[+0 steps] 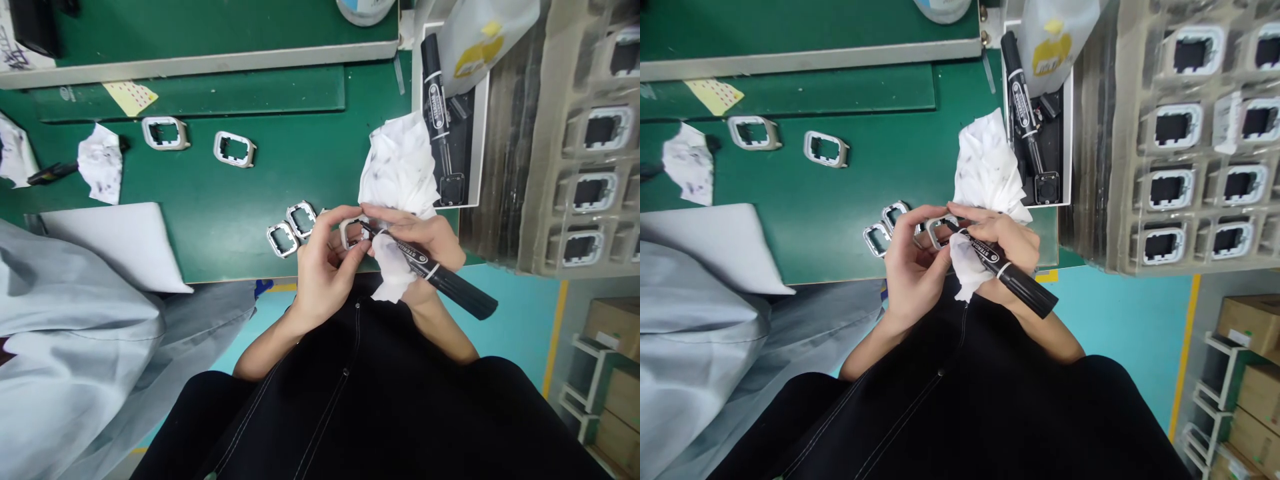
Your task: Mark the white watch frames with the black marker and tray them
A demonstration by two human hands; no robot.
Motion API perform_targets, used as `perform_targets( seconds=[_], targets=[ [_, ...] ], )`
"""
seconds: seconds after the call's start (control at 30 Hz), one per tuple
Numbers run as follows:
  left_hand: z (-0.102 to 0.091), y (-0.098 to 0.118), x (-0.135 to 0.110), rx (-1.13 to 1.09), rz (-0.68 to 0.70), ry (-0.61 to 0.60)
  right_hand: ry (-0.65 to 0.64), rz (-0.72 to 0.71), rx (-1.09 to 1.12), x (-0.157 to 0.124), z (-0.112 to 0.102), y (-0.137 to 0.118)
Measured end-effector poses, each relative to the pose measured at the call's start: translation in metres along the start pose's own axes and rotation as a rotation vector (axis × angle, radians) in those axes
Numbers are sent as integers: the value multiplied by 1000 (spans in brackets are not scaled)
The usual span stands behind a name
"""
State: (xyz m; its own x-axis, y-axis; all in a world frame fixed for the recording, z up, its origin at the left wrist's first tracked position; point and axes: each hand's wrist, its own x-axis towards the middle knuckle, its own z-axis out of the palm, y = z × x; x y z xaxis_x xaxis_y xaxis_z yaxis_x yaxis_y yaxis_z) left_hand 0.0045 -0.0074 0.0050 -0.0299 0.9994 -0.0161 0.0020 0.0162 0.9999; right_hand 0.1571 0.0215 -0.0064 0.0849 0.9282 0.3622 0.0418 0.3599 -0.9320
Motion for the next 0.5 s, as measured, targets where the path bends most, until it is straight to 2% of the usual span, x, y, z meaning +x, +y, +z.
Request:
perform_targets(
  seconds=[0.5],
  targets=[
    [0,-1,-5,56,-33,64,32,70,-29,-4,7,-9]
  ],
)
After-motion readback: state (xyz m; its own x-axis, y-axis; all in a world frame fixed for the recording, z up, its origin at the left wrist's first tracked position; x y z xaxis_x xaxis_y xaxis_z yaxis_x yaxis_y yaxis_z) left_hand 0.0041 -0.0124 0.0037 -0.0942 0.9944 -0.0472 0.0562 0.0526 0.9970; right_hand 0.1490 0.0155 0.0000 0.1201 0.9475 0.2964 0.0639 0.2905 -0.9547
